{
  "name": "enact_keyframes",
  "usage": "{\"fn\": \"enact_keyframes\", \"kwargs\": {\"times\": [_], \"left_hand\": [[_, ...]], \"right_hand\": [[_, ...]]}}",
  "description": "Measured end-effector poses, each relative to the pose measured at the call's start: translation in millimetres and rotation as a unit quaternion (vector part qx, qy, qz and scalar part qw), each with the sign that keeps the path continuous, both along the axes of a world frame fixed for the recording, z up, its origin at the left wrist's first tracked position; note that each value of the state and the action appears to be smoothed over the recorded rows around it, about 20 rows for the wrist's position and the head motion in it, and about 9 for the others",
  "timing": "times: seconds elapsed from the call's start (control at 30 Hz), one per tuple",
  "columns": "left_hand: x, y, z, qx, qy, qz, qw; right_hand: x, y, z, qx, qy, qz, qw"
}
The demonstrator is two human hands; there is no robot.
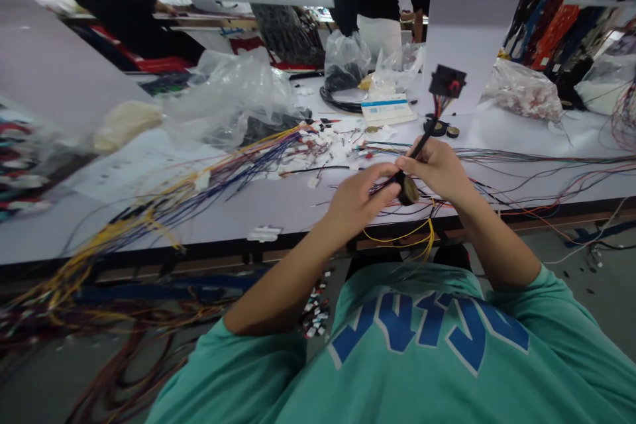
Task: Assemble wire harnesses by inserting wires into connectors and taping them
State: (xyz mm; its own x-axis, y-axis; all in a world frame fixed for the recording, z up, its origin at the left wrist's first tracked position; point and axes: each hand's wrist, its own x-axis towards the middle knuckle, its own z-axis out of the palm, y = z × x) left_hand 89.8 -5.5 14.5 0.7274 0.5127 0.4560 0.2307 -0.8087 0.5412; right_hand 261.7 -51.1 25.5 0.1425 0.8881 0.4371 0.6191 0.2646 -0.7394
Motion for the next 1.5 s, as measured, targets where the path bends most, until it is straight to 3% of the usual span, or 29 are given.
{"fn": "enact_keyframes", "kwargs": {"times": [0.2,0.37,0.57,0.77,0.9,1.07,1.13,1.23,1.3,1.37,1.43,1.5], "left_hand": [[1.6,47.0,33.7,-0.045,-0.018,0.135,0.990],[-21.2,66.3,44.9,-0.113,-0.122,0.181,0.969],[-53.1,79.7,29.0,-0.242,-0.205,0.175,0.932],[-77.2,82.7,9.2,-0.254,-0.233,0.163,0.925],[-89.7,74.8,7.9,-0.210,-0.207,0.179,0.939],[-104.5,71.9,11.8,-0.056,-0.148,0.203,0.966],[-109.4,75.9,8.8,-0.084,-0.164,0.172,0.968],[-113.2,84.1,-1.1,-0.177,-0.209,0.134,0.952],[-112.8,88.3,-7.8,-0.207,-0.239,0.136,0.939],[-110.5,89.8,-11.7,-0.226,-0.264,0.151,0.925],[-107.1,88.4,-12.5,-0.241,-0.276,0.163,0.916],[-103.3,84.5,-11.1,-0.242,-0.274,0.168,0.916]], "right_hand": [[-14.2,57.4,26.5,0.005,-0.097,0.100,0.990],[-36.6,88.5,23.0,0.057,-0.096,0.174,0.978],[-61.5,92.3,10.8,0.075,-0.109,0.217,0.967],[-70.8,106.2,9.3,0.014,-0.129,0.263,0.956],[-78.8,131.3,-0.1,-0.037,-0.097,0.332,0.937],[-104.2,151.7,-13.2,-0.107,-0.007,0.429,0.897],[-111.5,152.9,-19.2,-0.131,0.030,0.419,0.898],[-111.4,147.5,-27.7,-0.142,0.007,0.345,0.928],[-105.9,138.3,-31.3,-0.095,-0.052,0.290,0.951],[-100.6,124.9,-32.7,0.021,-0.124,0.265,0.956],[-99.4,109.6,-32.4,0.157,-0.219,0.274,0.923],[-103.5,95.8,-31.4,0.260,-0.321,0.291,0.863]]}}
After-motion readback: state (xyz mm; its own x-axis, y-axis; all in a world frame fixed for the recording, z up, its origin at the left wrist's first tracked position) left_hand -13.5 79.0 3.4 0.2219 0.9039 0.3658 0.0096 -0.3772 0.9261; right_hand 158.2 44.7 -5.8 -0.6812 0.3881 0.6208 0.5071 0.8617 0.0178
